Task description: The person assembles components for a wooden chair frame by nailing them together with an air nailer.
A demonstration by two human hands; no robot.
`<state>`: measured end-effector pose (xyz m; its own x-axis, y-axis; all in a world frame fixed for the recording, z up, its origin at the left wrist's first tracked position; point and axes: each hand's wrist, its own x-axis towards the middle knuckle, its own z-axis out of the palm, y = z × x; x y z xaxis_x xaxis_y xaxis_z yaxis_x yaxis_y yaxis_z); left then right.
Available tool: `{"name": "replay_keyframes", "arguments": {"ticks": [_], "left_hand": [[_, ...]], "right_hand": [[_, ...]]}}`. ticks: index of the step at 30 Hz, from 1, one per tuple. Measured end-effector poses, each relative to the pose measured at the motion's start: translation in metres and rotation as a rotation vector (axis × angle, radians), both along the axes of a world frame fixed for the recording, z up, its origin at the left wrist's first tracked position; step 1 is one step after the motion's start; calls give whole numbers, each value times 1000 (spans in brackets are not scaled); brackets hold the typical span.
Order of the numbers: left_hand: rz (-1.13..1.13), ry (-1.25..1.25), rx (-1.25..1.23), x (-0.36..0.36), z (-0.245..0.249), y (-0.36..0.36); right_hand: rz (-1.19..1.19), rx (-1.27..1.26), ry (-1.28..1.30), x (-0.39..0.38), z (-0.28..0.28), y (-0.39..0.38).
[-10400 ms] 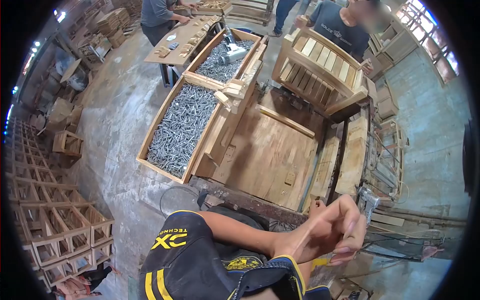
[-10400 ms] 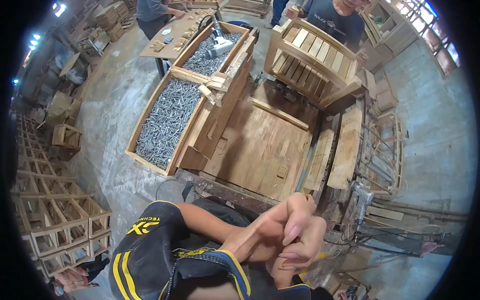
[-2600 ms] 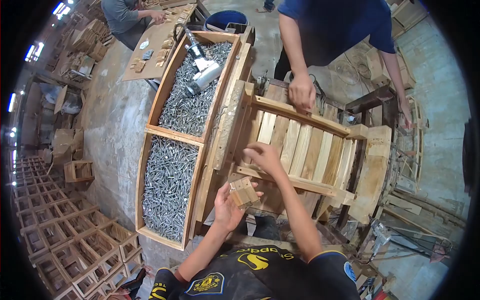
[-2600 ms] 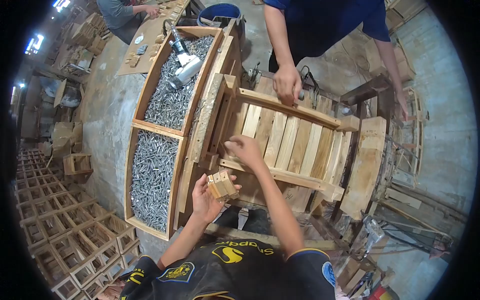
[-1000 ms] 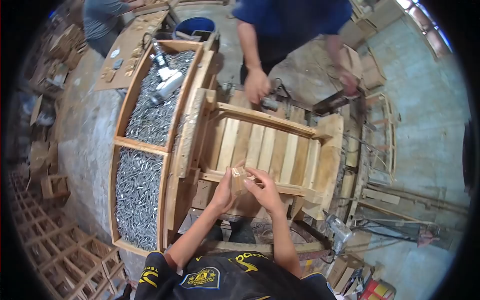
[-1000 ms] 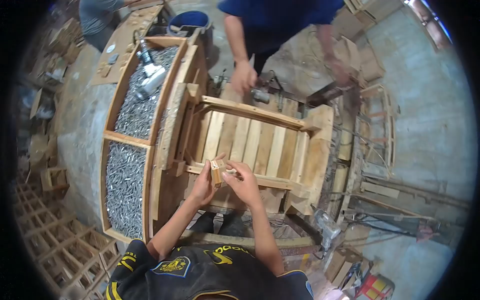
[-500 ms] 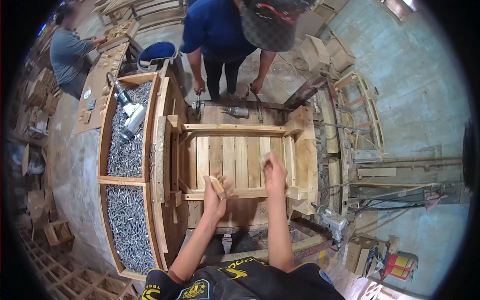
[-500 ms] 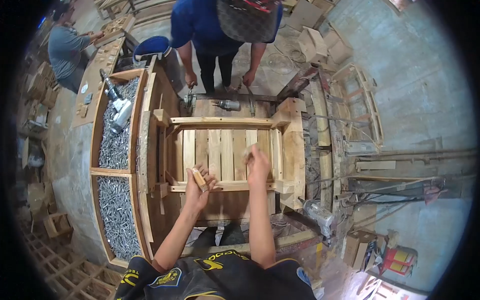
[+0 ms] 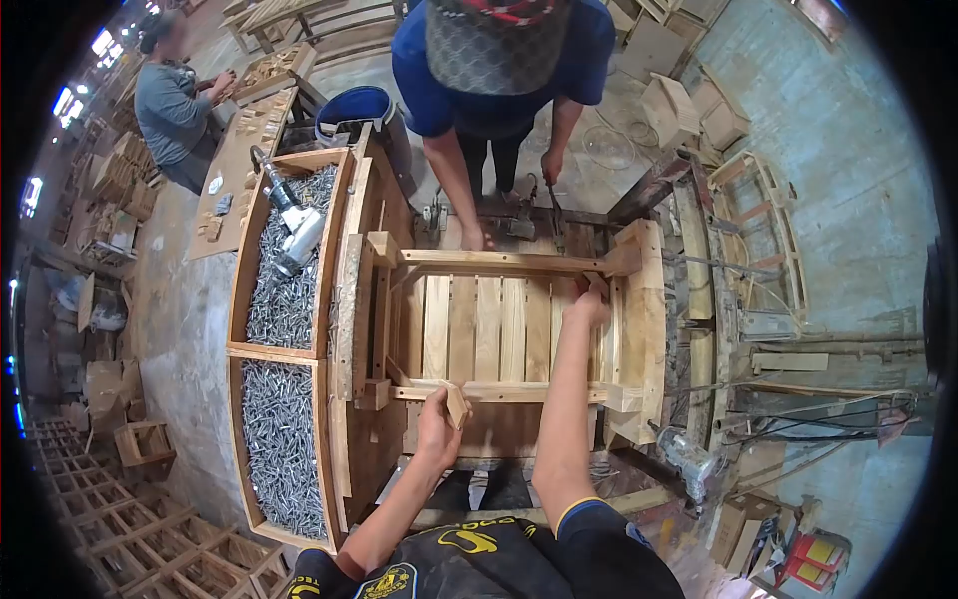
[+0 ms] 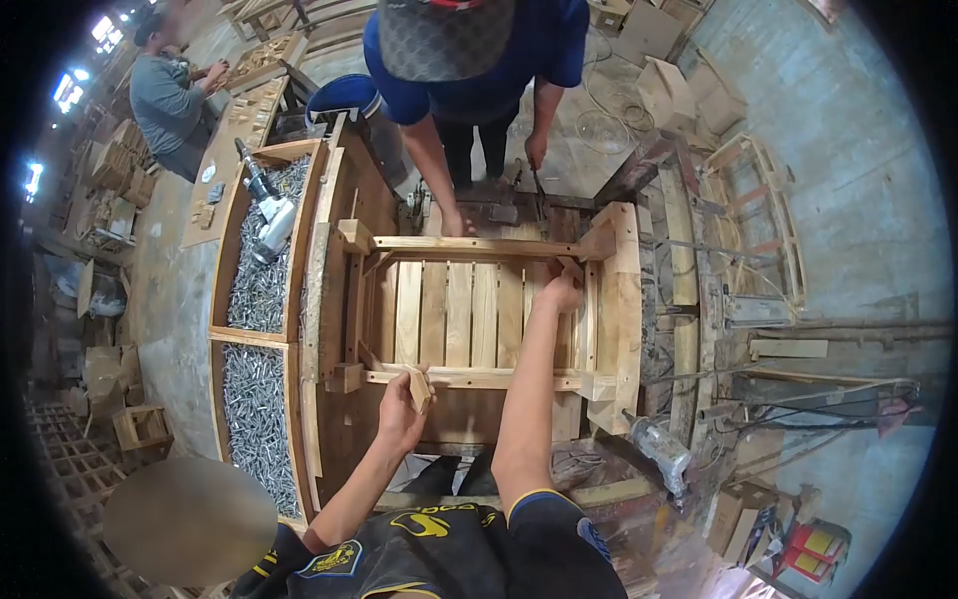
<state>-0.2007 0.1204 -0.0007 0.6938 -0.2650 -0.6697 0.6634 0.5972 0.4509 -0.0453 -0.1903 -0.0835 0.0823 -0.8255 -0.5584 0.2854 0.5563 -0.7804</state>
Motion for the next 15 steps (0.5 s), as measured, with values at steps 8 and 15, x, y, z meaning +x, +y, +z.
{"name": "replay_keyframes", "arguments": {"ticks": [8,15], "left_hand": [[-154,-147,221,5,27,-17],[-426,-617,575,44,0,-72]], "right_hand": [[-21,-26,110,9,18,16],[599,-320,-22,-133,141,46]]}}
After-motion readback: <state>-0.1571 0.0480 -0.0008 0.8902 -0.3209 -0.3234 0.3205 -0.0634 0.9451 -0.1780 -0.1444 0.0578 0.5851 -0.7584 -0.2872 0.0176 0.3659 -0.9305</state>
